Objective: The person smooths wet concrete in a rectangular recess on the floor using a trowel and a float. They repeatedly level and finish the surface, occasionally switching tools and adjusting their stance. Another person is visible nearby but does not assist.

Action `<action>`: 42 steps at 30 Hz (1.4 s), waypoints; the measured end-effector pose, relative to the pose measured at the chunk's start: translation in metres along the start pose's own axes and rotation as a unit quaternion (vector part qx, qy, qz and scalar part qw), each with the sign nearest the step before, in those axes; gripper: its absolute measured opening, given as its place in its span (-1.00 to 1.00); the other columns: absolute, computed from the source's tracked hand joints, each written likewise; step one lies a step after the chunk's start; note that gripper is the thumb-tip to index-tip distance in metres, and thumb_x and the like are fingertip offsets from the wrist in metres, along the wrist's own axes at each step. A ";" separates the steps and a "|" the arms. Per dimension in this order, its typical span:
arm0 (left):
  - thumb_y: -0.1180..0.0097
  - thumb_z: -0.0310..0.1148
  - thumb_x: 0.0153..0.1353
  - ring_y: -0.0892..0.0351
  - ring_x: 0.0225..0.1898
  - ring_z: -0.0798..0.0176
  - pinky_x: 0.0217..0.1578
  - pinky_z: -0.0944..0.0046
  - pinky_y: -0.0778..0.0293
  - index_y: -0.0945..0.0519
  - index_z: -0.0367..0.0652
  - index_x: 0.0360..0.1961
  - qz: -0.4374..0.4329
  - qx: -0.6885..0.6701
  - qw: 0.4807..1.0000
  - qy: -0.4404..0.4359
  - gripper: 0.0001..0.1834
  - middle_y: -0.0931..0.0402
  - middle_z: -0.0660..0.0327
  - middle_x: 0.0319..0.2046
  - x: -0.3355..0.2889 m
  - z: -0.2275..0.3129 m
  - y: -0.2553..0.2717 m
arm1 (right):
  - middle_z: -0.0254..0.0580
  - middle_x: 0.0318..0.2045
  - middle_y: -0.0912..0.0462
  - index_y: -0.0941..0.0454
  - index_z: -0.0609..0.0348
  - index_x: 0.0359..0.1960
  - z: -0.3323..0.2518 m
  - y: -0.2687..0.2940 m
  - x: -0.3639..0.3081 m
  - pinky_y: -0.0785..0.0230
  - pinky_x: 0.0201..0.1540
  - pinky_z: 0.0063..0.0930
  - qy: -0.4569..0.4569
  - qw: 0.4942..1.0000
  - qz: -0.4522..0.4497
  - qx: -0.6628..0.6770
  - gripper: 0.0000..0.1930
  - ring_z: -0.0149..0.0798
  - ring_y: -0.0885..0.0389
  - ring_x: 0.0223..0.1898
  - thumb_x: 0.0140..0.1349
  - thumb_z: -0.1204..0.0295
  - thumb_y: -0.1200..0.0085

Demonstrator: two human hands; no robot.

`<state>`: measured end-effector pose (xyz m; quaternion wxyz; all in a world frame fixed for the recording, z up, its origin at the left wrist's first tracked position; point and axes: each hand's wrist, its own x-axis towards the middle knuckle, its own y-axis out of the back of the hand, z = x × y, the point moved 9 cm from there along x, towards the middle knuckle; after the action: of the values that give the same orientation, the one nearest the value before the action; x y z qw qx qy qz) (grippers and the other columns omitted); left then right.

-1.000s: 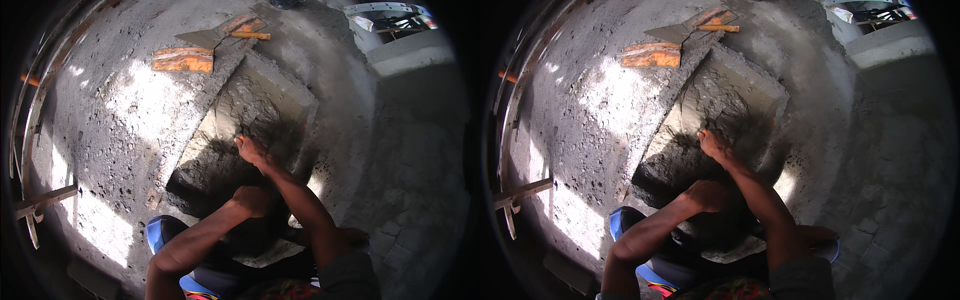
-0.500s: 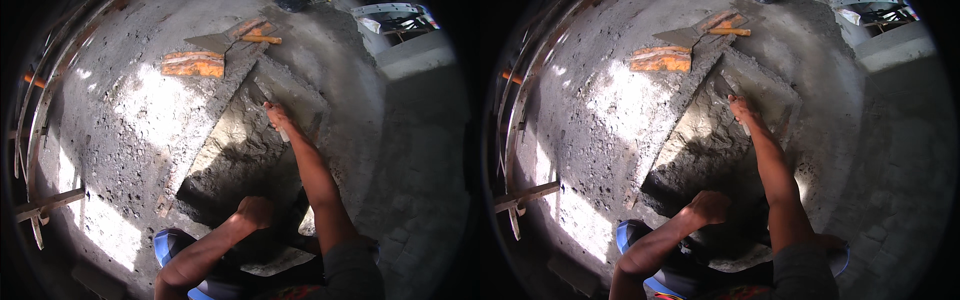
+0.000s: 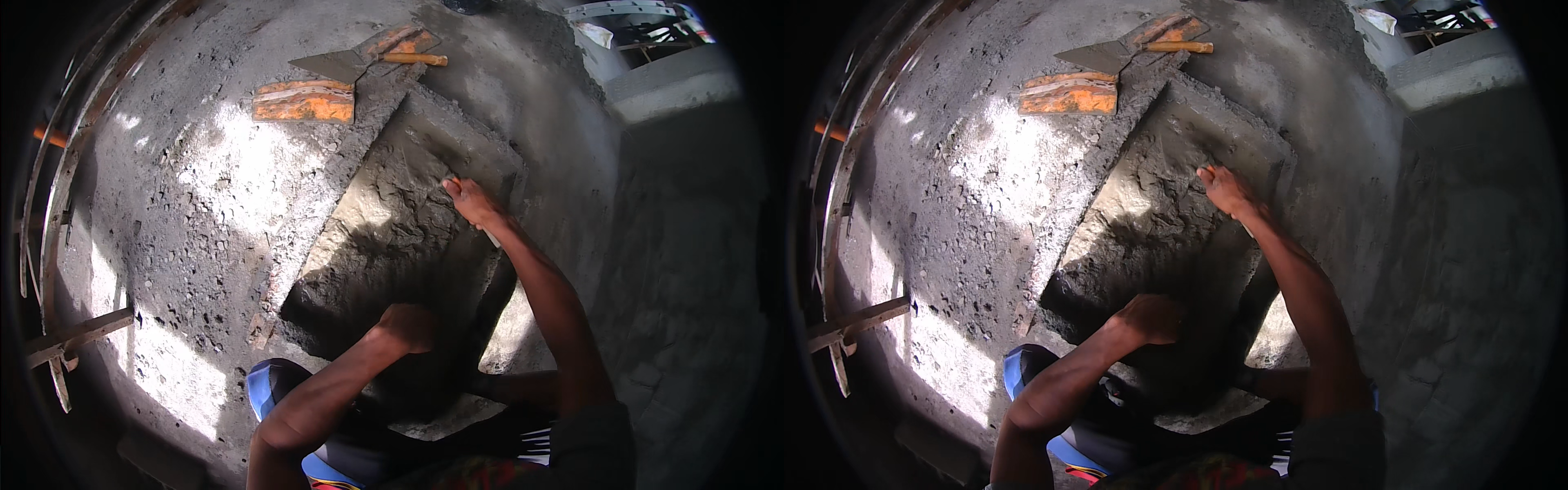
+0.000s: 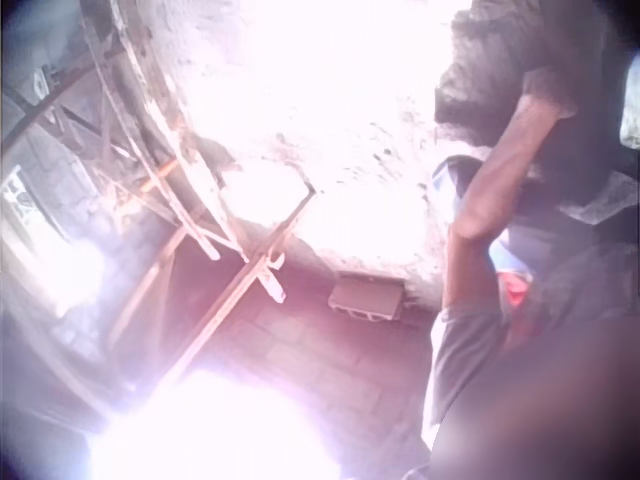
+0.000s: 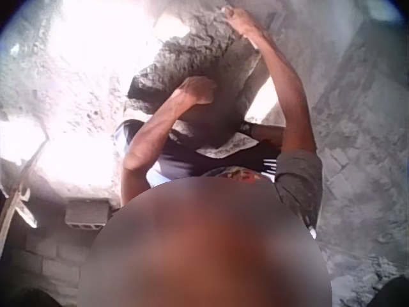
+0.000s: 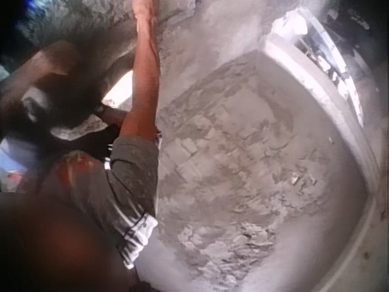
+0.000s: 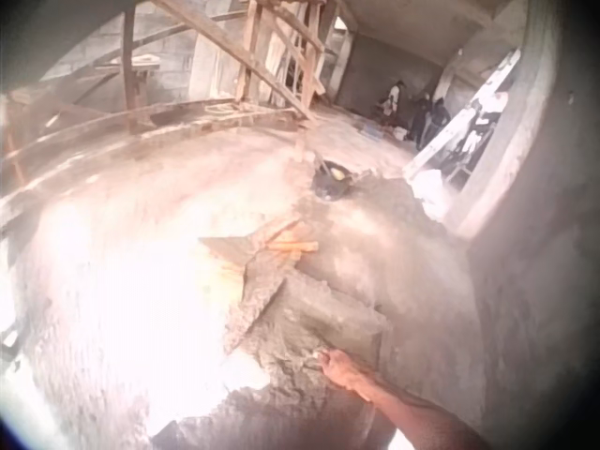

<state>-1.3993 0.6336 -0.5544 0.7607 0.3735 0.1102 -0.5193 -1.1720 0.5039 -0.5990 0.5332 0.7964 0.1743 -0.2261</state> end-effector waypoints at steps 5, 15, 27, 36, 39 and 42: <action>-0.11 -0.34 0.08 -0.72 -0.08 -0.03 -0.10 0.01 -0.64 -0.76 -0.12 -0.23 0.016 0.034 0.999 0.012 -0.73 -0.72 0.02 -0.21 0.001 0.011 0.005 | -0.04 -0.59 -0.62 -0.56 0.21 -0.13 -0.052 -0.042 0.036 -0.50 -0.53 -0.18 -0.064 0.995 -0.004 0.082 -0.43 -0.14 -0.63 -0.65 0.48 -0.08 0.29; -0.08 -0.31 0.04 -0.69 -0.06 -0.04 -0.01 -0.01 -0.59 -0.73 -0.09 -0.30 0.042 0.026 0.998 0.037 -0.74 -0.72 0.09 -0.23 -0.006 0.000 0.025 | 0.21 -0.28 -0.70 -0.63 0.33 -0.10 -0.022 -0.079 -0.061 -0.56 -0.27 -0.03 0.020 0.995 -0.094 -0.041 -0.43 0.18 -0.71 -0.33 0.45 -0.03 0.15; -0.10 -0.36 0.09 -0.73 -0.09 -0.02 -0.09 0.06 -0.63 -0.77 -0.10 -0.26 -0.033 0.049 0.995 0.079 -0.75 -0.73 0.05 -0.21 -0.011 0.006 0.008 | -0.04 -0.52 -0.61 -0.53 0.27 -0.08 0.008 -0.098 -0.004 -0.41 -0.67 -0.24 -0.068 0.996 0.004 0.051 -0.33 -0.18 -0.55 -0.70 0.43 -0.21 0.24; -0.08 -0.38 0.08 -0.73 -0.12 -0.05 -0.12 0.05 -0.64 -0.76 -0.14 -0.31 0.055 0.024 0.997 0.044 -0.76 -0.72 -0.03 -0.24 -0.007 0.005 0.005 | -0.33 -0.60 -0.36 -0.48 0.15 0.08 0.032 -0.049 -0.054 -0.31 -0.69 -0.38 -0.088 0.984 -0.108 0.109 -0.32 -0.41 -0.34 -0.72 0.38 -0.26 0.16; -0.08 -0.40 0.08 -0.74 -0.16 -0.04 -0.15 0.04 -0.65 -0.76 -0.15 -0.34 0.053 0.017 0.998 0.037 -0.77 -0.72 -0.02 -0.28 -0.011 0.004 -0.002 | -0.34 -0.59 -0.36 -0.44 0.18 0.15 0.024 0.001 0.006 -0.30 -0.69 -0.43 -0.109 0.983 -0.043 0.141 -0.28 -0.45 -0.33 -0.72 0.36 -0.27 0.13; -0.04 -0.39 0.05 -0.73 -0.21 -0.12 -0.13 -0.05 -0.64 -0.72 -0.17 -0.36 0.055 0.005 0.998 0.032 -0.77 -0.70 -0.06 -0.34 -0.018 0.002 -0.003 | -0.34 -0.58 -0.38 -0.45 0.20 0.13 0.007 0.011 0.058 -0.32 -0.68 -0.39 -0.113 0.979 -0.021 0.166 -0.30 -0.43 -0.34 -0.72 0.40 -0.25 0.17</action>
<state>-1.4100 0.6442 -0.5444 0.7825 0.3990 0.1114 -0.4649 -1.1192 0.4951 -0.6249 0.4048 0.8392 0.0900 -0.3518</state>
